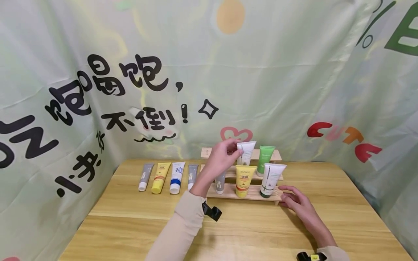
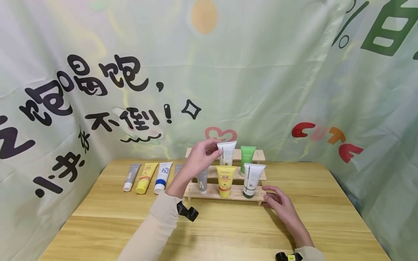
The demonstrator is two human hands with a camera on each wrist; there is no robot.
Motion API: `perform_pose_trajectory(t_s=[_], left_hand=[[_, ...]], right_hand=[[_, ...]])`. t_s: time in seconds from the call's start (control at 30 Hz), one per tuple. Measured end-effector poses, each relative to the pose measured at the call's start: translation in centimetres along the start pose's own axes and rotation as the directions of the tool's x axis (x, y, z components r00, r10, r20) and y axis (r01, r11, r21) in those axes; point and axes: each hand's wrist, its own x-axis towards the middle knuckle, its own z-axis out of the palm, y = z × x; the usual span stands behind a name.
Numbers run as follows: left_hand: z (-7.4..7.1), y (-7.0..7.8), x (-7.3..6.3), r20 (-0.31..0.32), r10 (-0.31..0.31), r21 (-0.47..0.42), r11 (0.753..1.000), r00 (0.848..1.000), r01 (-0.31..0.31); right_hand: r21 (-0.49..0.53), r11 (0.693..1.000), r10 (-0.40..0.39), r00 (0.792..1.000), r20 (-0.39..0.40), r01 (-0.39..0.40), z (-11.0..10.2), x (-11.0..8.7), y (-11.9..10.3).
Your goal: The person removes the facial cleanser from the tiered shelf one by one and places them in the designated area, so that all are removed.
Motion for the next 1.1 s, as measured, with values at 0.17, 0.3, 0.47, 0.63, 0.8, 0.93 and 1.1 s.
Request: perform_pose_trajectory(t_s=[0.17, 0.3, 0.47, 0.63, 0.8, 0.93, 1.1], left_hand=[[0.4, 0.0, 0.5, -0.001, -0.010, 0.042, 0.999, 1.000, 0.010], [0.5, -0.1, 0.5, -0.031, -0.008, 0.140, 0.990, 0.999, 0.013], [0.7, -0.1, 0.4, -0.074, 0.028, 0.224, 0.975, 0.997, -0.011], [0.8, -0.1, 0.2, -0.124, 0.050, 0.226, 0.974, 0.991, -0.021], [0.2, 0.3, 0.0, -0.195, 0.073, 0.165, 0.985, 0.978, -0.040], [-1.1, 0.6, -0.3, -0.267, 0.107, 0.114, 0.990, 0.958, -0.078], [-2.4, -0.3, -0.9, -0.385, 0.112, -0.012, 0.992, 0.916, -0.126]], right_hand=[[0.005, 1.000, -0.008, 1.000, -0.007, 0.008, 0.1, 0.0, -0.1], [0.002, 1.000, 0.004, 1.000, -0.009, -0.004, 0.2, 0.1, 0.0], [0.007, 1.000, 0.007, 1.000, -0.015, -0.007, 0.2, 0.1, 0.1], [0.019, 1.000, 0.014, 1.000, -0.008, -0.014, 0.3, 0.0, 0.0], [0.019, 1.000, 0.024, 1.000, -0.011, -0.024, 0.3, -0.1, 0.0], [0.006, 1.000, 0.020, 1.000, -0.011, -0.020, 0.3, 0.0, -0.1], [0.011, 1.000, 0.013, 1.000, -0.004, -0.013, 0.2, 0.0, -0.2]])
